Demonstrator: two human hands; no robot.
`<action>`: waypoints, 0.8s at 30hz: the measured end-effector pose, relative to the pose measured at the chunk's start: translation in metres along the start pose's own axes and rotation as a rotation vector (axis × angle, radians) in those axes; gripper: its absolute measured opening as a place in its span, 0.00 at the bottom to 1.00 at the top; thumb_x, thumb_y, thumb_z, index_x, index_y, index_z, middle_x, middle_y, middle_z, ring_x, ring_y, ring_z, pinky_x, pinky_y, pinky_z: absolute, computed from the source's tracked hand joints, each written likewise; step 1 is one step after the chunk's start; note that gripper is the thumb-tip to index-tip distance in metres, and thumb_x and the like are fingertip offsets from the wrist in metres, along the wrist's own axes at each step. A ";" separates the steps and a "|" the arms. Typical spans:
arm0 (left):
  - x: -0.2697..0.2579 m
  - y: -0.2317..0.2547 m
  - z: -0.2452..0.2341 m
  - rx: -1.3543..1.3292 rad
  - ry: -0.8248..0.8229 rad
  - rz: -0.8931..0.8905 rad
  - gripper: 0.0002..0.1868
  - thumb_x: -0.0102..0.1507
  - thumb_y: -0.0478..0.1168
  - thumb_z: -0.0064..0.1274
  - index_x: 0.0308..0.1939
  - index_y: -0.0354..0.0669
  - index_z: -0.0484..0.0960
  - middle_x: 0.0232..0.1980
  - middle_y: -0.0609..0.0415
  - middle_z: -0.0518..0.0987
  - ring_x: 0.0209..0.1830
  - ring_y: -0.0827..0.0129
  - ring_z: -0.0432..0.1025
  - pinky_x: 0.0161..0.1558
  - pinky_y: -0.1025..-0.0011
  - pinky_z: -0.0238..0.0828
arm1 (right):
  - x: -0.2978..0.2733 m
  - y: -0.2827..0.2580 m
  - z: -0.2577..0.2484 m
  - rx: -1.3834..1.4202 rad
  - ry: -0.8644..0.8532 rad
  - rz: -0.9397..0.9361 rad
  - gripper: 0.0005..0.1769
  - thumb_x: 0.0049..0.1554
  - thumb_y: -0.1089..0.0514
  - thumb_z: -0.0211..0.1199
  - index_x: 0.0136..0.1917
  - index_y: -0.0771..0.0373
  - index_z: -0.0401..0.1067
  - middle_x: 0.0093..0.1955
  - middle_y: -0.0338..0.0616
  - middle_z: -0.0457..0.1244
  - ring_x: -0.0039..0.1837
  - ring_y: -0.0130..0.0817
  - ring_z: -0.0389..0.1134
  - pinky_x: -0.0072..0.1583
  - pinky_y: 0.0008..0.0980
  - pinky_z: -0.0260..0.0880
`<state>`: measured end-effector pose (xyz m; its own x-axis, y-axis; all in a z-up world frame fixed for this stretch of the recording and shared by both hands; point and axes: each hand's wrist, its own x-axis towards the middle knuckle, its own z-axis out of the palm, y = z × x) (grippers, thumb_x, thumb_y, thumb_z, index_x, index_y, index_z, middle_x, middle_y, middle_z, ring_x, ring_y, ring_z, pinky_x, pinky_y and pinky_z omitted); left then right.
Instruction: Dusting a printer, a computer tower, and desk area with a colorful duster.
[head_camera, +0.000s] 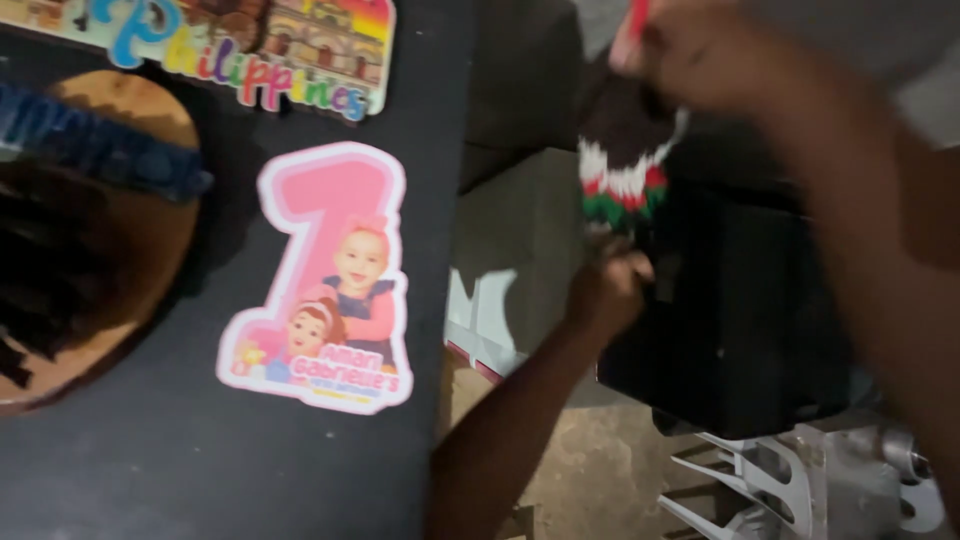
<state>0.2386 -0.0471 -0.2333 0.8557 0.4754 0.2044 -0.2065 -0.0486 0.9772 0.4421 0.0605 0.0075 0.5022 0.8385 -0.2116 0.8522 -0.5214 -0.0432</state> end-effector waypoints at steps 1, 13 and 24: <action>-0.011 0.000 0.004 0.008 0.038 0.081 0.12 0.59 0.30 0.47 0.39 0.52 0.82 0.60 0.32 0.76 0.53 0.34 0.74 0.49 0.49 0.74 | 0.007 -0.010 0.008 -0.031 -0.073 -0.013 0.15 0.67 0.51 0.60 0.54 0.66 0.76 0.42 0.53 0.68 0.42 0.45 0.68 0.45 0.44 0.67; -0.012 0.052 -0.012 -0.024 -0.191 -0.066 0.18 0.59 0.29 0.51 0.49 0.51 0.85 0.78 0.30 0.60 0.43 0.37 0.77 0.37 0.52 0.77 | 0.007 -0.052 -0.013 -0.117 -0.023 -0.165 0.11 0.71 0.56 0.59 0.55 0.66 0.76 0.47 0.56 0.69 0.47 0.48 0.69 0.50 0.44 0.68; -0.018 0.043 -0.006 -0.080 -0.218 -0.097 0.18 0.63 0.33 0.53 0.57 0.51 0.82 0.80 0.29 0.57 0.49 0.34 0.76 0.43 0.50 0.76 | -0.001 -0.053 -0.001 -0.065 -0.230 0.101 0.09 0.65 0.56 0.58 0.54 0.63 0.72 0.39 0.54 0.66 0.40 0.49 0.68 0.45 0.45 0.68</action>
<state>0.2112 -0.0526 -0.1950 0.9536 0.2737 0.1256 -0.1477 0.0618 0.9871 0.3968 0.0876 0.0109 0.5453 0.7204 -0.4286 0.8107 -0.5833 0.0511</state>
